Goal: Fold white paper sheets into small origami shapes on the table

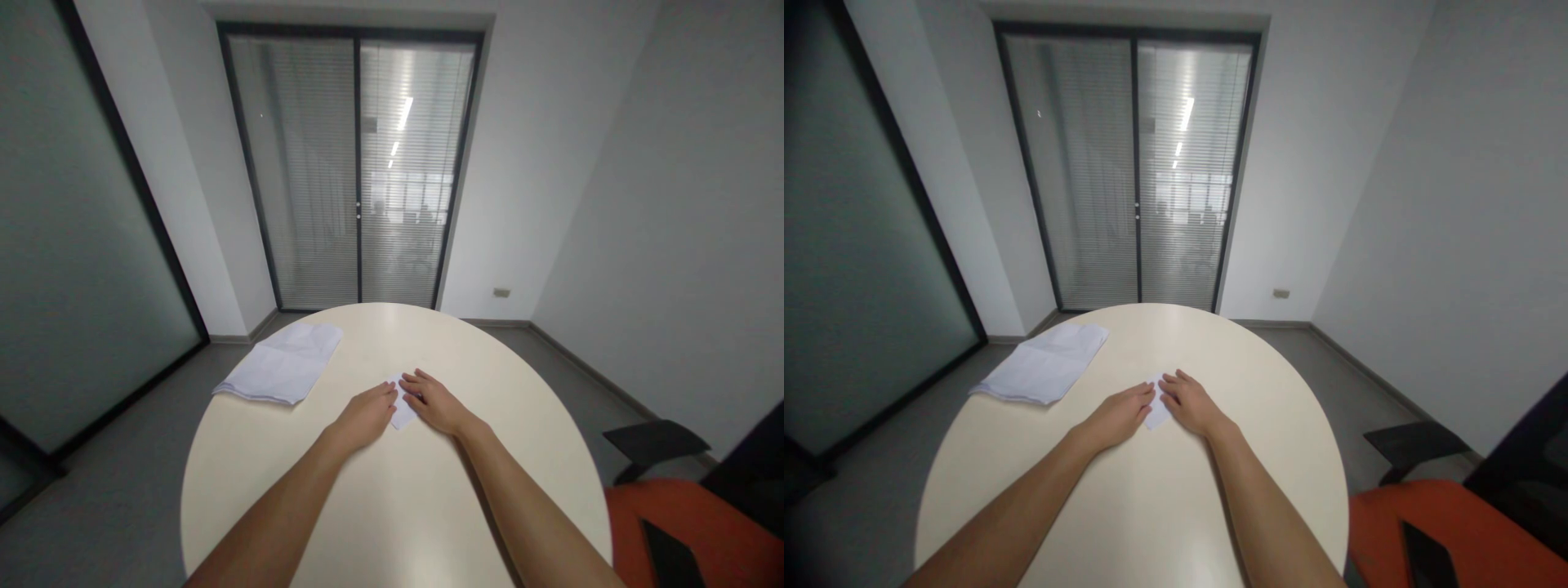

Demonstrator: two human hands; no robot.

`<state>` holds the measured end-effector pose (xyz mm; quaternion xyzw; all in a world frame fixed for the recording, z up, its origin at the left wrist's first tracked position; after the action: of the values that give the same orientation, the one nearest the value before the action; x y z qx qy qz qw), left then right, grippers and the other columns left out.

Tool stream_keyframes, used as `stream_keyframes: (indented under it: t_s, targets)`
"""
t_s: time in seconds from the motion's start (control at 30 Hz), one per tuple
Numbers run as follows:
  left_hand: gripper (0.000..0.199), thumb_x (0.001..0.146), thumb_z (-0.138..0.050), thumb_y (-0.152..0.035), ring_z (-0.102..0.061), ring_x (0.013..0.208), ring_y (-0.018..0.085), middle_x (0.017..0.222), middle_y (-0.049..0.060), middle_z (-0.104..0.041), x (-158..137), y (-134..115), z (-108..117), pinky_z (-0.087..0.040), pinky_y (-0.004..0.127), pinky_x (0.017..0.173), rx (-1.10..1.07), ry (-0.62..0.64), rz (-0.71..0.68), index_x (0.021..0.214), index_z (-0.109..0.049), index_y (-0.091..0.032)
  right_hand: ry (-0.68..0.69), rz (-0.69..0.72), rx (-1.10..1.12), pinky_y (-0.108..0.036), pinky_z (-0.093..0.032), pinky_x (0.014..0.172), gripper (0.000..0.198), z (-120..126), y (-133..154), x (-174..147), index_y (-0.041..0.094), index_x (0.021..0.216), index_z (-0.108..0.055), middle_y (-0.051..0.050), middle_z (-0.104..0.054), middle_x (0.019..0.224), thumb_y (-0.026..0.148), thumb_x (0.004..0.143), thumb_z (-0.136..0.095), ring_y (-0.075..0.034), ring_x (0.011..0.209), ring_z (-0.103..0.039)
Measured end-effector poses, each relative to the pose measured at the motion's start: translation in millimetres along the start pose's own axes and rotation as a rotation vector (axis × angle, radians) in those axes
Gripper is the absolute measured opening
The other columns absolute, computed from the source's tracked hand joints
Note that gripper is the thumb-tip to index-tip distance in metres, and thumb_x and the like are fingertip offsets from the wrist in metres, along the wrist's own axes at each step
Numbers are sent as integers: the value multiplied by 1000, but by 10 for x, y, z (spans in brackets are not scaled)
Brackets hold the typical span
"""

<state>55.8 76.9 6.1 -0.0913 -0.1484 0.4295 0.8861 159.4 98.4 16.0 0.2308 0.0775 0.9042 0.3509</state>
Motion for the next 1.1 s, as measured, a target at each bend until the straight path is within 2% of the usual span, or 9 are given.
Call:
stream_keyframes:
  t_s: [0.07,0.17,0.23,0.37,0.6,0.9,1.1]
  targets:
    - [48,98,-42,-34,-39,144,26,152,16,-46,-26,-17,-4,-31,38,119,-19,39,-15,139,-53,-10,-7,-5,1,-49,-29,120,37,-3,-22,-7,18,129,-65,-12,-63,136,29,101,-42,-24,132,-54]
    - [70,93,-51,-52,-28,148,32,157,17,-36,-71,-54,-3,-25,45,121,-50,96,-35,148,-43,-10,-34,-51,-7,-51,-30,119,38,8,-105,-30,19,131,-64,-12,-64,135,27,101,-43,-25,131,-54]
    - [75,91,-52,-56,-25,149,33,158,15,-35,-88,-71,6,-23,46,122,-66,110,-41,151,-39,-12,-61,-108,-16,-52,-31,118,37,29,-182,-46,21,132,-64,-12,-64,135,26,99,-46,-26,131,-54]
    - [73,93,-48,-56,-23,150,33,159,14,-34,-78,-67,-9,-22,47,122,-76,118,-27,151,-38,-13,-91,-152,-5,-53,-33,117,36,84,-187,-34,23,129,-66,-11,-64,134,23,97,-49,-27,131,-54]
    - [73,90,-53,-56,-27,149,32,160,12,-33,-66,-21,15,-25,47,122,-102,76,-27,151,-39,-18,-9,-31,179,-41,-43,109,32,61,104,27,23,123,-69,-8,-69,126,24,96,-50,-24,123,-59]
    - [72,89,-53,-59,-34,147,27,156,12,-39,-93,104,64,-28,38,121,-113,56,-2,146,-48,-16,-44,-108,62,-42,-43,104,28,129,-56,5,21,112,-75,-10,-73,119,22,93,-55,-26,114,-64]
    - [66,90,-54,-57,-38,144,26,153,12,-45,-68,165,104,-30,37,119,-97,-2,16,143,-52,-18,-53,-161,166,-37,-47,97,30,166,-18,-7,20,109,-76,-9,-75,114,24,94,-51,-24,105,-66]
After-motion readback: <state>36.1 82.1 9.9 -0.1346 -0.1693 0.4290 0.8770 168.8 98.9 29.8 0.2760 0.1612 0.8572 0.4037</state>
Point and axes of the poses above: each hand's wrist, its own x-axis towards the middle knuckle, its own z-axis out of the back of the hand, y = z × x, the point moved 9 cm from there along x, towards the middle knuckle
